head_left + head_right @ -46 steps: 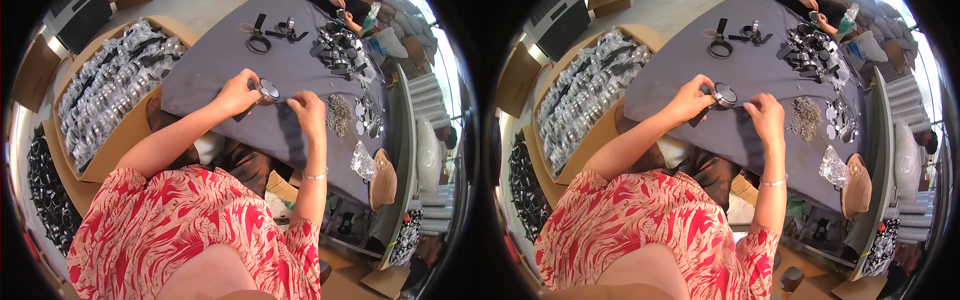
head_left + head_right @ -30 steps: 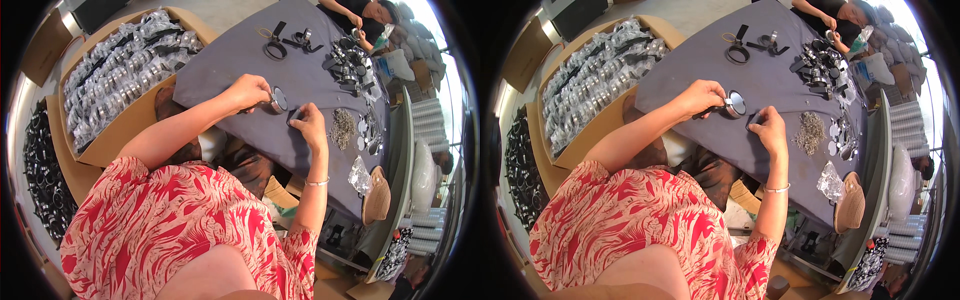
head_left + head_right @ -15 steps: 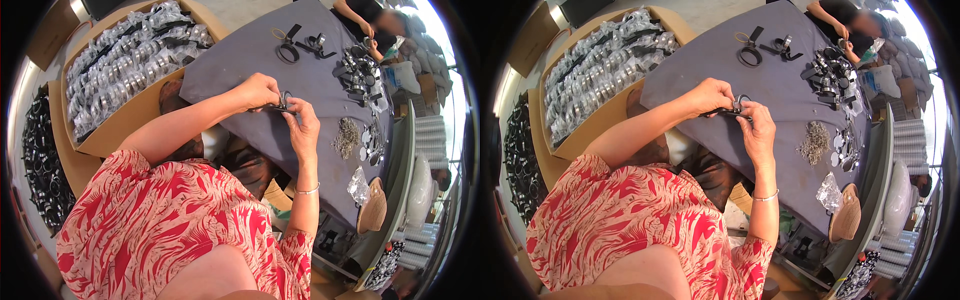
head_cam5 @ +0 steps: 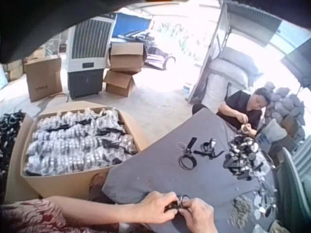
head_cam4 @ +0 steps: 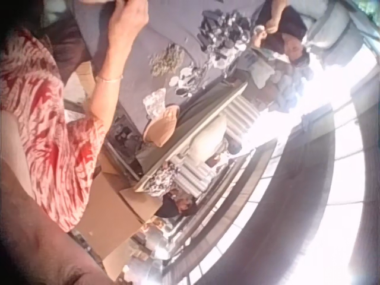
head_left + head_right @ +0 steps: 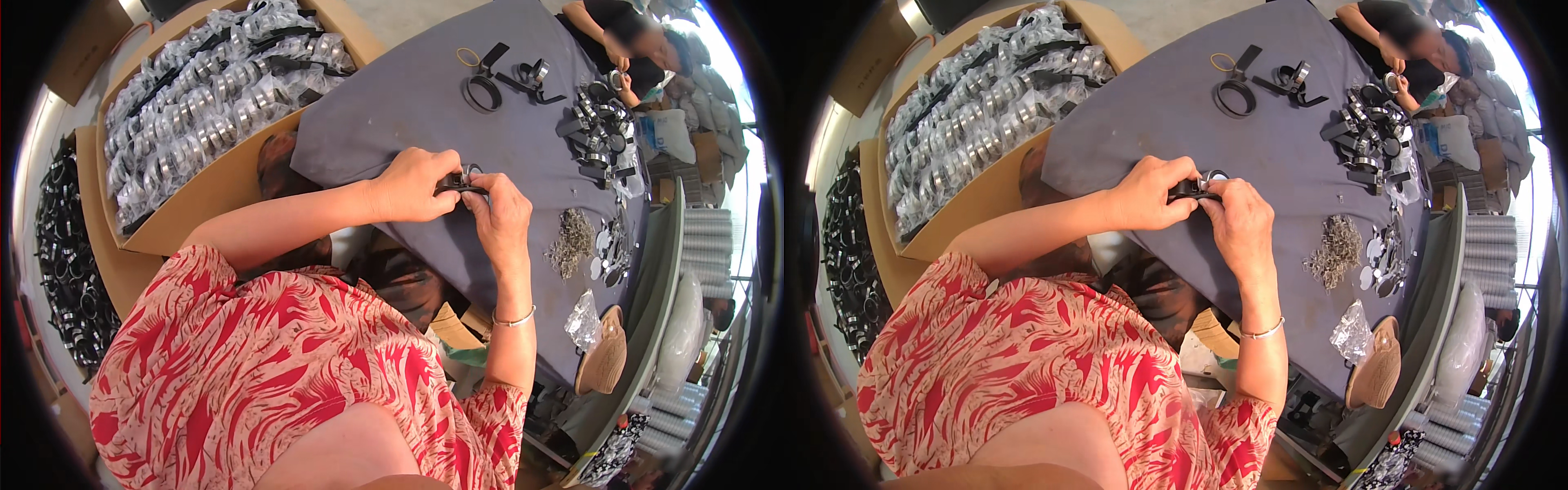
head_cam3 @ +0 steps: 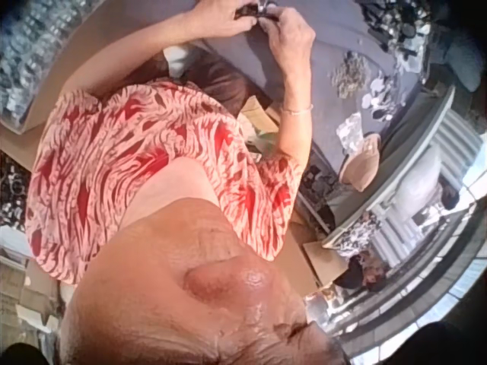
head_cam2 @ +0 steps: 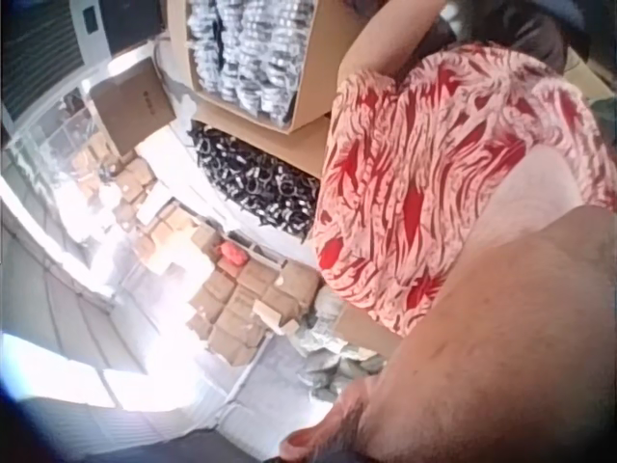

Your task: The recorder is manually assembling small metal components into circular frames at a workbench in a manufacturing setting.

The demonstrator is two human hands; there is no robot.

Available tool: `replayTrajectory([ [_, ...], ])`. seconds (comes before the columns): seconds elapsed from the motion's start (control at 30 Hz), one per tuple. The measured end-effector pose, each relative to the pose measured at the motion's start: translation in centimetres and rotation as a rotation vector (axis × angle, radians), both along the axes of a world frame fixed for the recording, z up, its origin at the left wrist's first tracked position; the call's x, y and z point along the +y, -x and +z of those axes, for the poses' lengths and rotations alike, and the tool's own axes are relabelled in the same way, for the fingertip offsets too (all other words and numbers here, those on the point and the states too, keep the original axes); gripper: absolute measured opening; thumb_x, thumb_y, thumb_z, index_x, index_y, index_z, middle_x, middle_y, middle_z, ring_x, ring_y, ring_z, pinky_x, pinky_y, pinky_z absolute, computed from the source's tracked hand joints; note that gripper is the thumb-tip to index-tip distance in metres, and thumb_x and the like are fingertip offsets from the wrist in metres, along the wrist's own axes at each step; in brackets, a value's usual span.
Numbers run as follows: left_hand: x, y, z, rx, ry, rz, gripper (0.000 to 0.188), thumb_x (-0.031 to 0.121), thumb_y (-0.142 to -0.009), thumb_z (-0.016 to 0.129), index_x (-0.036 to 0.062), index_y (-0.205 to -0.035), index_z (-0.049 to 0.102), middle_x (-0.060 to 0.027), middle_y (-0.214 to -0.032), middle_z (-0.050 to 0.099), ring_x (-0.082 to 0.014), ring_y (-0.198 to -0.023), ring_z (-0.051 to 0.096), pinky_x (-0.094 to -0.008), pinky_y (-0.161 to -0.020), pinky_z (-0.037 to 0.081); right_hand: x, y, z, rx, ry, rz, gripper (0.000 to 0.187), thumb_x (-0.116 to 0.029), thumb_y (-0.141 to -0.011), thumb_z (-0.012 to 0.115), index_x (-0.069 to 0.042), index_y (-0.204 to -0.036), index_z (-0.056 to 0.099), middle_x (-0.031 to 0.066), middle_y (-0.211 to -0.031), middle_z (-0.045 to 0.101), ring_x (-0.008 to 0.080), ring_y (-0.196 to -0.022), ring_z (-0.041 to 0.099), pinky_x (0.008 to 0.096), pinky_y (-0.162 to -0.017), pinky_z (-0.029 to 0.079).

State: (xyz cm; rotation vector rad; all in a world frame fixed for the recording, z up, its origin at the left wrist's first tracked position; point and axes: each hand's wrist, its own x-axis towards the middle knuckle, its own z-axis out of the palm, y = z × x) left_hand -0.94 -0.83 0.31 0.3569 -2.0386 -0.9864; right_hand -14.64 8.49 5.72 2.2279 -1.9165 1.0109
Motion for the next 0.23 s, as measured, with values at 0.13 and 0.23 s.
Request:
replayTrajectory([
  [0.13,-0.2,0.0,-0.3,-0.083,0.111,0.033,0.029,0.017,-0.065,0.066,0.0046,-0.082,0.045,-0.0137,-0.064,0.055,-0.0367,-0.058,0.055,-0.0451,-0.050,0.042,-0.5,0.5,0.6,-0.013,-0.127,0.017,0.023,-0.001,-0.064,0.071,-0.004,-0.079,0.054,0.0092,-0.075,0.058,0.0264,-0.067,0.058,0.0349,-0.056,0.046],
  [0.23,-0.3,0.1,-0.5,0.002,0.181,0.057,0.030,0.012,-0.065,0.067,0.0047,-0.087,0.048,-0.0128,-0.061,0.055,-0.0338,-0.051,0.055,-0.0404,-0.045,0.041,-1.6,1.3,1.7,-0.090,-0.313,0.059,0.020,-0.004,-0.066,0.070,-0.005,-0.079,0.055,0.0089,-0.072,0.058,0.0258,-0.064,0.058,0.0346,-0.055,0.046],
])
